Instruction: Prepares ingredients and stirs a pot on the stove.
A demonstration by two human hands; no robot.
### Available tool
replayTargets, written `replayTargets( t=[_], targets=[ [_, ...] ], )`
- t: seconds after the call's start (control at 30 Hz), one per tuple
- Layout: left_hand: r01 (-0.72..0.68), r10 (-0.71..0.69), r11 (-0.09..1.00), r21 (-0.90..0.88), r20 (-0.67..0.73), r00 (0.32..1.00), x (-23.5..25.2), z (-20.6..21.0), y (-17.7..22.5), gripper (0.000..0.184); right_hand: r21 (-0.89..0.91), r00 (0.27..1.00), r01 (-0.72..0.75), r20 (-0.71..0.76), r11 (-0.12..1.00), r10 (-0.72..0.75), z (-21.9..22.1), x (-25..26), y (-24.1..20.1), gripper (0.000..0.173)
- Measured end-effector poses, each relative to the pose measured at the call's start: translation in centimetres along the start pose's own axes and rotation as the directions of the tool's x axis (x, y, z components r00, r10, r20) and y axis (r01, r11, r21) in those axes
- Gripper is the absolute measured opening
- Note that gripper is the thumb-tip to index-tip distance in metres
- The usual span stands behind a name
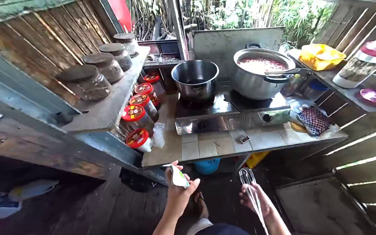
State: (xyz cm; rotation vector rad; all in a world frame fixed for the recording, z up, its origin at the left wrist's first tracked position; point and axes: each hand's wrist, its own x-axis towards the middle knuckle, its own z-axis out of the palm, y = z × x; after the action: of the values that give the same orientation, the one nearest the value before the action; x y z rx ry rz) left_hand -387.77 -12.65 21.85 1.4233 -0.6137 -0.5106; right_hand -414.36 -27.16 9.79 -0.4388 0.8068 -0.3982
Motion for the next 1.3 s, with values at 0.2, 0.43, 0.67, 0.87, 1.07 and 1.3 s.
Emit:
replayTargets(
  t=[0.2,0.43,0.67,0.87,1.07,1.3],
  targets=[
    [-0.164,0.15,0.982,0.094,0.141,0.979,14.7,-1.2,4.0,0.112,-0.001,0.98,0.102,-0.17,0.995,-0.101,5.1,2.7,-6.3,0.066],
    [-0.312,0.226,0.806,0.503,0.226,0.948,31.0,1.4,11.8,0.097,-0.06,0.847,0.449,-0.288,0.891,-0.447,7.7,-0.2,-12.0,0.067],
    [-0.249,0.241,0.409,0.878,0.159,0.957,42.4,7.1,13.4,0.096,-0.228,0.774,0.58,-0.144,0.782,-0.616,9.7,-1.4,-14.1,0.049],
    [-0.31,0.025,0.017,0.951,0.309,0.951,47.1,10.7,11.5,0.076,-0.342,0.728,0.642,-0.008,0.686,-0.685,9.9,-0.7,-19.2,0.031],
    [-0.444,-0.133,-0.204,0.872,0.425,0.895,48.7,12.8,12.9,0.066,-0.437,0.706,0.696,0.271,0.57,-0.654,11.0,1.7,-22.9,0.028],
    [-0.499,-0.202,-0.289,0.817,0.458,0.866,48.0,15.1,13.9,0.055,-0.258,0.514,0.858,0.472,0.445,-0.717,13.7,4.2,-29.2,0.033]
  ],
)
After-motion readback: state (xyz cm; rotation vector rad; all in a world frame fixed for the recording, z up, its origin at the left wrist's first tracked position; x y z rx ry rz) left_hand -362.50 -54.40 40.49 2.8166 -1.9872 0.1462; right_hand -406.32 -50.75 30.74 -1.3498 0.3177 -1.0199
